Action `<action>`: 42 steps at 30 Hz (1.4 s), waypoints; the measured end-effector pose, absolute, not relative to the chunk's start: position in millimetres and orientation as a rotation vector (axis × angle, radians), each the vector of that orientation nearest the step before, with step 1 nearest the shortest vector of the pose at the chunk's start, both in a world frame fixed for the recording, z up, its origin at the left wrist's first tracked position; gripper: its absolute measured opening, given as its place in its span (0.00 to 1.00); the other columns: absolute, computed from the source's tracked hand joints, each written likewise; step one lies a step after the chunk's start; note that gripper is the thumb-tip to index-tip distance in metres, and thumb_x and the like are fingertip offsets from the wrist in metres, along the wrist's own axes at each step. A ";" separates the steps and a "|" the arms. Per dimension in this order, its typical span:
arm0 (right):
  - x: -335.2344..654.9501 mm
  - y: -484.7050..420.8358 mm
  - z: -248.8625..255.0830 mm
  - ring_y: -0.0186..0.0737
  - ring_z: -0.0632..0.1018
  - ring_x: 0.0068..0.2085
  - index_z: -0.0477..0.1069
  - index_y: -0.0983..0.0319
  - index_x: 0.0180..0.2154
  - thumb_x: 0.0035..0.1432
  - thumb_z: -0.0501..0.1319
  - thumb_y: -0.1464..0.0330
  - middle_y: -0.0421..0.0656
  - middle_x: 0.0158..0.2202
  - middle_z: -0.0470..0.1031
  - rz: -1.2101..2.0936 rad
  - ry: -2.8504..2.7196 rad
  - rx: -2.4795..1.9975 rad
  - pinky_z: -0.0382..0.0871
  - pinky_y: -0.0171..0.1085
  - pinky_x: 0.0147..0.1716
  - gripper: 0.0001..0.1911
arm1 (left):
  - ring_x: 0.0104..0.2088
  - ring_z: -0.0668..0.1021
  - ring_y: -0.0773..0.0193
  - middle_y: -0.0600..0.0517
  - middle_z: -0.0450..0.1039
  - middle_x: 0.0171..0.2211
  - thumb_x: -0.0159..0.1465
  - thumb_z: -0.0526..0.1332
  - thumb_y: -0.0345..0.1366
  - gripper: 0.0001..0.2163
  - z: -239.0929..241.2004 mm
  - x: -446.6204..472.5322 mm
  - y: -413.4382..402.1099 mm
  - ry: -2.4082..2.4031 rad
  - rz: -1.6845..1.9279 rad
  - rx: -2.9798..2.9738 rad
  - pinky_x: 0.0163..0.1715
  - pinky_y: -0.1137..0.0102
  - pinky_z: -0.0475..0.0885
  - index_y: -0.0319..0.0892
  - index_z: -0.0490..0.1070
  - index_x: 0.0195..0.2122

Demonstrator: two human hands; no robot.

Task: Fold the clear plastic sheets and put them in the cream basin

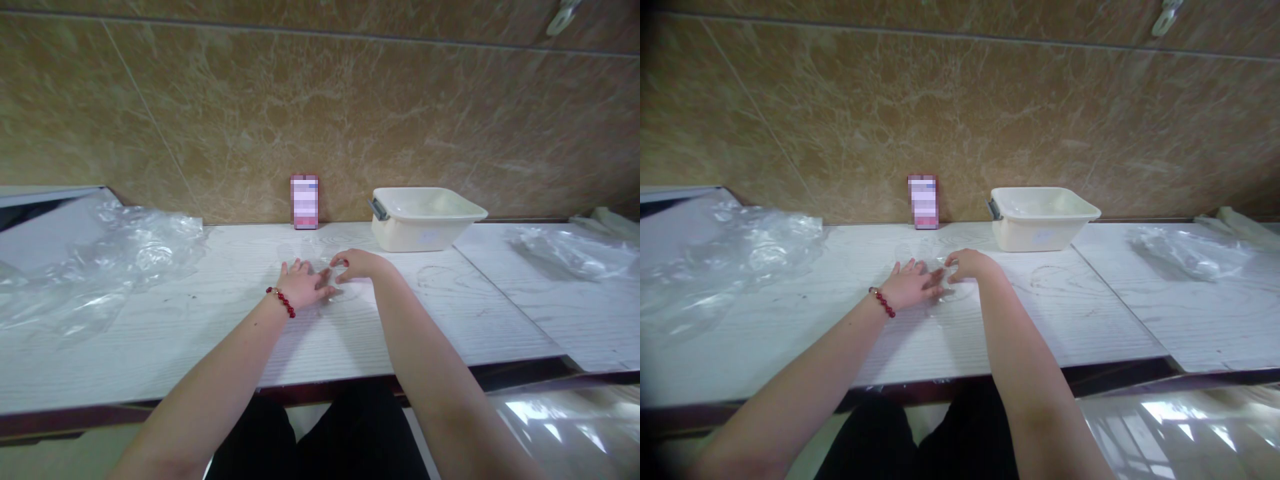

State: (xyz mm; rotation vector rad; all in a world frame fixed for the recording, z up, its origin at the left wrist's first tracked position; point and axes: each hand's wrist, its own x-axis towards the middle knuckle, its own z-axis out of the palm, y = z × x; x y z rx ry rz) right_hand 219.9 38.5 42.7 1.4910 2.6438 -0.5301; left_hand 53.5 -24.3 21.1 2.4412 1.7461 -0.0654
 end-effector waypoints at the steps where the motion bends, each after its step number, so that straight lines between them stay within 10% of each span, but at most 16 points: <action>1: 220.4 39.2 41.9 0.40 0.70 0.40 0.66 0.55 0.44 0.36 0.63 0.61 0.41 0.41 0.69 -0.538 2.648 1.487 0.62 0.33 0.35 0.28 | 0.55 0.51 0.42 0.45 0.54 0.54 0.50 0.35 0.62 0.33 20.8 53.7 -24.6 1.756 -0.057 2.445 0.47 0.44 0.43 0.56 0.51 0.54; 33: 231.9 40.6 46.4 0.38 0.70 0.40 0.66 0.55 0.44 0.36 0.64 0.64 0.40 0.39 0.70 -0.698 2.630 1.451 0.61 0.32 0.35 0.28 | 0.55 0.53 0.44 0.46 0.55 0.54 0.50 0.36 0.62 0.31 20.8 45.8 -24.2 1.770 -0.037 2.433 0.47 0.46 0.47 0.57 0.58 0.50; 42: 226.9 39.8 53.1 0.36 0.70 0.35 0.69 0.57 0.40 0.45 0.58 0.65 0.42 0.34 0.70 -0.503 2.760 1.628 0.61 0.33 0.34 0.17 | 0.53 0.60 0.57 0.47 0.56 0.54 0.60 0.43 0.46 0.20 40.0 32.6 -18.1 1.826 0.244 2.535 0.49 0.60 0.56 0.50 0.58 0.52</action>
